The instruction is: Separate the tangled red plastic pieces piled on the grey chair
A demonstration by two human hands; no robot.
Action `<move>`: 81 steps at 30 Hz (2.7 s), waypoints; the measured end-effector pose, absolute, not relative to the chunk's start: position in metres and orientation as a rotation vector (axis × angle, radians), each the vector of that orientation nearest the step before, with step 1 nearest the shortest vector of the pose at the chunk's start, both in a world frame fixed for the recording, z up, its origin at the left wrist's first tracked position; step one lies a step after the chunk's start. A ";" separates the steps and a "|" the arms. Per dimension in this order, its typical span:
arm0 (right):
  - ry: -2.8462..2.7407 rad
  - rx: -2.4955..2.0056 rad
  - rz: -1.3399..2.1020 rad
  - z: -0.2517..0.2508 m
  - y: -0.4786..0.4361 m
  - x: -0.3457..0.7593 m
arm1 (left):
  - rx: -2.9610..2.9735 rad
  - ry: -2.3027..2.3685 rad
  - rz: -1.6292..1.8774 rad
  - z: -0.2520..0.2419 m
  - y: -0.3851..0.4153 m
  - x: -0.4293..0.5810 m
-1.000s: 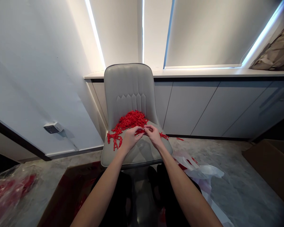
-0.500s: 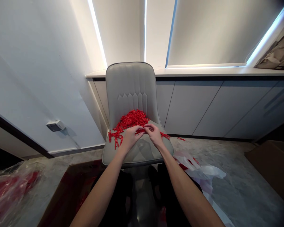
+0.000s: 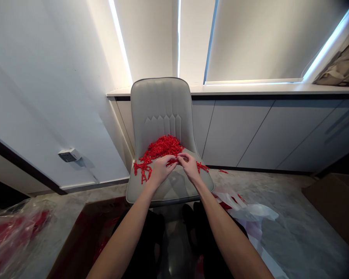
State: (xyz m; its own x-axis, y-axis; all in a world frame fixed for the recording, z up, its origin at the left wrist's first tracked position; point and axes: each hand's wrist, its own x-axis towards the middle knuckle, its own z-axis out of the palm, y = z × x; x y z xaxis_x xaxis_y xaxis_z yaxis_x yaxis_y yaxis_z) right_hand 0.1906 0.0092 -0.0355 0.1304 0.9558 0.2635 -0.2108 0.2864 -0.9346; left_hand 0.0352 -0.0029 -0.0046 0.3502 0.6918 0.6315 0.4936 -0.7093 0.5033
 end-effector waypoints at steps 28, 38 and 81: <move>-1.058 -0.853 1.082 -0.033 0.009 0.185 | 2.288 1.042 1.306 -0.004 -0.004 0.029; -1.146 -0.888 1.088 -0.033 0.009 0.187 | 2.117 1.101 1.275 -0.004 -0.003 0.031; -1.167 -0.918 1.460 -0.028 0.001 0.204 | 2.354 0.927 1.040 0.006 -0.010 0.024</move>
State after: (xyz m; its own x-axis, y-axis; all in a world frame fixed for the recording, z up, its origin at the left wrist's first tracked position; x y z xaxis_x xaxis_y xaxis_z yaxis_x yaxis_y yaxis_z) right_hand 0.2044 0.0008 -0.0279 -0.2001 0.9794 0.0283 -0.2430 -0.0217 -0.9698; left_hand 0.0242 -0.0100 0.0057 0.5025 0.7098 0.4936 0.4092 -0.6982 0.5875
